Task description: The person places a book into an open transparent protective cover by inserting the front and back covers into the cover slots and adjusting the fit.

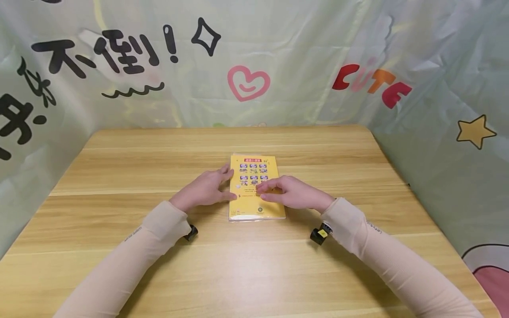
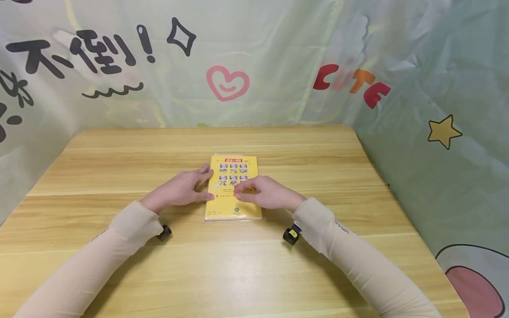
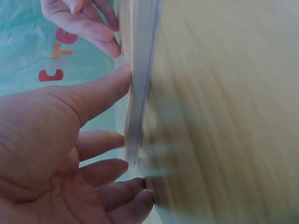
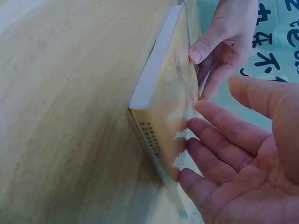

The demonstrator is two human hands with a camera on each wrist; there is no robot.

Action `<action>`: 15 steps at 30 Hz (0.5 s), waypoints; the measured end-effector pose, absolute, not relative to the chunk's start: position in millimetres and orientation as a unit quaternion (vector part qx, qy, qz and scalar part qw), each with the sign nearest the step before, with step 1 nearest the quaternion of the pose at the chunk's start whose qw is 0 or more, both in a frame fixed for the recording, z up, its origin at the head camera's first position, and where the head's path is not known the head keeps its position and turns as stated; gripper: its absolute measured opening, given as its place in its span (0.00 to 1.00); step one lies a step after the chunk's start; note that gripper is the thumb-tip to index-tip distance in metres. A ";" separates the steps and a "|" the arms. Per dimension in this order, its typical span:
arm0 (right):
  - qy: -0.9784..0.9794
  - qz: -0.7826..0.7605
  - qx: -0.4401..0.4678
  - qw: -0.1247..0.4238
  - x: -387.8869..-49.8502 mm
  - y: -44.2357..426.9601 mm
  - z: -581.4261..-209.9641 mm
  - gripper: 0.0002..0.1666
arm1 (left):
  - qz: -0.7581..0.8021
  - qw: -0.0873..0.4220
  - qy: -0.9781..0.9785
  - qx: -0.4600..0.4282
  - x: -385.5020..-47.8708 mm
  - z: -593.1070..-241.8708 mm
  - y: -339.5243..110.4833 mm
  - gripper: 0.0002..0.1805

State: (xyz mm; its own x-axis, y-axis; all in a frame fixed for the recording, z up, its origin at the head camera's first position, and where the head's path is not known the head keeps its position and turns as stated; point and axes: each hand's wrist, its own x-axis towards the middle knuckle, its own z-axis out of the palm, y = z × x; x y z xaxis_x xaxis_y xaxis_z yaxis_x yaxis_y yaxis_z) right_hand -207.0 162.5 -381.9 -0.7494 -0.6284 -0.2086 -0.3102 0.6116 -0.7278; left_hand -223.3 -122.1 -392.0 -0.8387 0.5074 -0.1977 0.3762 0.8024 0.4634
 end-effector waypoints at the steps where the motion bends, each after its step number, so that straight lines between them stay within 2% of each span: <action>1: 0.868 -0.349 -0.270 0.227 -207.2 162.4 -382.6 0.21 | 0.205 0.162 0.936 0.236 -223.6 -392.3 -122.5 0.51; 10: 0.895 -0.348 -0.225 0.165 -209.7 165.0 -383.3 0.19 | 0.203 0.193 0.929 0.241 -224.7 -391.3 -123.9 0.58; 15: 0.910 -0.331 -0.199 0.151 -209.8 176.6 -378.3 0.17 | 0.197 0.198 0.930 0.239 -224.7 -391.1 -124.3 0.59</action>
State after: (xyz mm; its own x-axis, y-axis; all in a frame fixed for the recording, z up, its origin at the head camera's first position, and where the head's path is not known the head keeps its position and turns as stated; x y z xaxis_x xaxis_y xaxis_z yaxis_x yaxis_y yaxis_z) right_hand -209.8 176.6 -378.3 -0.8752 -0.4617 -0.1441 -0.2613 0.7020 -0.6625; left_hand -224.7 -124.3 -391.1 -0.8076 0.5223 -0.2739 0.3666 0.8083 0.4606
